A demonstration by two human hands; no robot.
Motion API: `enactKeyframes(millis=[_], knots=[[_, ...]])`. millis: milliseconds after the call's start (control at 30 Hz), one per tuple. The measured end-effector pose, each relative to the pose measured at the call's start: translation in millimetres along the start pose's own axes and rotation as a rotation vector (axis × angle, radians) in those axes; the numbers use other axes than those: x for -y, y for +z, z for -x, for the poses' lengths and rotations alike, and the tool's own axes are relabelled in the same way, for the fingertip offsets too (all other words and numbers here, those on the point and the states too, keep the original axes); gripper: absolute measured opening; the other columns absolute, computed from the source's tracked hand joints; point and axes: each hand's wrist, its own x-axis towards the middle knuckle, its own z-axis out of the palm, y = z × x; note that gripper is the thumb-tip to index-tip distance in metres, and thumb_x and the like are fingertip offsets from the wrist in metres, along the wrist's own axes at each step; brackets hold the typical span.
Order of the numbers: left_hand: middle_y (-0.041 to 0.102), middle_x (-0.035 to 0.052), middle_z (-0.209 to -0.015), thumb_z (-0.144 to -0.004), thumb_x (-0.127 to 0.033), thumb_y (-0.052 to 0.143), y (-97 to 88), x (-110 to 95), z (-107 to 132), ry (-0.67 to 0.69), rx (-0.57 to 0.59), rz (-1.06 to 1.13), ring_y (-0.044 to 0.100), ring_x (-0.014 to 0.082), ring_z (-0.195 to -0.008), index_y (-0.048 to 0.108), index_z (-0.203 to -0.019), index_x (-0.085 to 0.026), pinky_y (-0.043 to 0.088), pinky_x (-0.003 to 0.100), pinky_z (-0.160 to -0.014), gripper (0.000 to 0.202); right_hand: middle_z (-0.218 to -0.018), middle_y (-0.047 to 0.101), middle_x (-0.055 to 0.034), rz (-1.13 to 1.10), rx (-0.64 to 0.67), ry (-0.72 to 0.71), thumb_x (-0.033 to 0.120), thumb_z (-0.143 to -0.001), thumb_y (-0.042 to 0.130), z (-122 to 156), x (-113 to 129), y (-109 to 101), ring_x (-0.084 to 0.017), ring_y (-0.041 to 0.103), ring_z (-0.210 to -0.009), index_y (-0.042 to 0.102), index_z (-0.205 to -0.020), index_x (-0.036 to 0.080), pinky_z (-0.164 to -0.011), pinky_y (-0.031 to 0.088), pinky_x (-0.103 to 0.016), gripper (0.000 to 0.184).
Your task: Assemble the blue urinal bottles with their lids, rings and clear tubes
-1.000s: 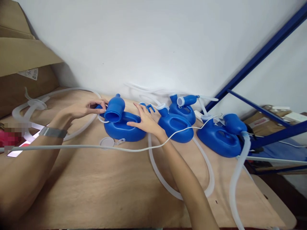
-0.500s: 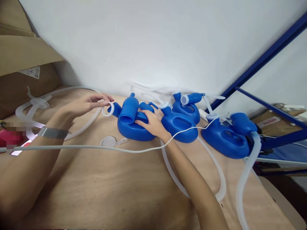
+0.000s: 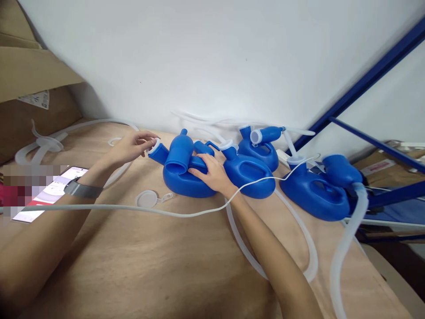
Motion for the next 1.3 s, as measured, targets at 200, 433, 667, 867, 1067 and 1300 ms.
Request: enactKeyframes(millis=[200, 433, 667, 867, 1067, 1300], knots=[[0.083, 0.0056, -0.108, -0.089, -0.054, 0.063, -7.6, -3.0, 1.3, -0.001, 0.111, -0.076, 0.075, 0.0299, -0.096, 0.082, -0.111, -0.024, 0.061, 0.036, -0.076, 0.042, -0.137, 0.072, -0.0137, -0.001, -0.006, -0.003, 0.069, -0.097, 0.06, 1.0, 0.0, 0.5, -0.038, 0.065, -0.131, 0.068, -0.13, 0.025, -0.117, 0.049, -0.06, 0.056], [0.079, 0.0037, -0.128, -0.093, -0.055, 0.057, -5.4, -12.4, 4.0, 0.022, 0.112, -0.138, 0.072, 0.0329, -0.115, 0.079, -0.124, -0.024, 0.058, 0.037, -0.096, 0.049, -0.137, 0.072, -0.0153, 0.003, -0.019, -0.003, 0.065, -0.099, 0.057, 1.1, -0.3, 1.2, -0.038, 0.065, -0.131, 0.067, -0.13, 0.021, -0.117, 0.049, -0.06, 0.055], [0.08, 0.0039, -0.122, -0.097, -0.069, 0.049, -14.1, -28.1, 11.6, 0.066, 0.25, -0.224, 0.073, 0.0317, -0.106, 0.078, -0.125, -0.025, 0.057, 0.036, -0.092, 0.059, -0.136, 0.072, -0.0139, 0.002, -0.017, 0.0, 0.065, -0.1, 0.056, 1.6, -0.4, 1.1, -0.037, 0.065, -0.13, 0.067, -0.13, 0.023, -0.116, 0.049, -0.058, 0.052], [0.069, 0.0118, -0.147, -0.092, -0.073, 0.056, -23.3, -22.9, 9.2, 0.126, 0.253, -0.339, 0.067, 0.0343, -0.128, 0.066, -0.148, -0.022, 0.051, 0.04, -0.108, 0.077, -0.138, 0.072, -0.0135, -0.004, -0.009, -0.006, 0.063, -0.101, 0.055, 1.7, 0.4, 0.6, -0.036, 0.066, -0.13, 0.067, -0.131, 0.023, -0.116, 0.049, -0.058, 0.051], [0.078, 0.0095, -0.132, -0.08, -0.074, 0.068, -26.0, -16.9, 6.7, 0.147, 0.224, -0.244, 0.074, 0.0313, -0.11, 0.073, -0.138, -0.023, 0.059, 0.039, -0.094, 0.077, -0.14, 0.072, -0.0133, 0.011, -0.011, 0.003, 0.064, -0.102, 0.053, 2.4, 1.7, 0.9, -0.037, 0.065, -0.132, 0.068, -0.132, 0.023, -0.117, 0.048, -0.058, 0.053], [0.079, 0.0095, -0.131, -0.074, -0.064, 0.084, -34.4, -10.8, 3.0, 0.158, 0.285, -0.115, 0.073, 0.0352, -0.12, 0.078, -0.131, -0.027, 0.059, 0.049, -0.104, 0.068, -0.138, 0.072, -0.0144, 0.017, -0.028, 0.001, 0.067, -0.098, 0.058, 2.7, 2.7, 2.2, -0.038, 0.066, -0.129, 0.068, -0.132, 0.022, -0.115, 0.05, -0.059, 0.057]])
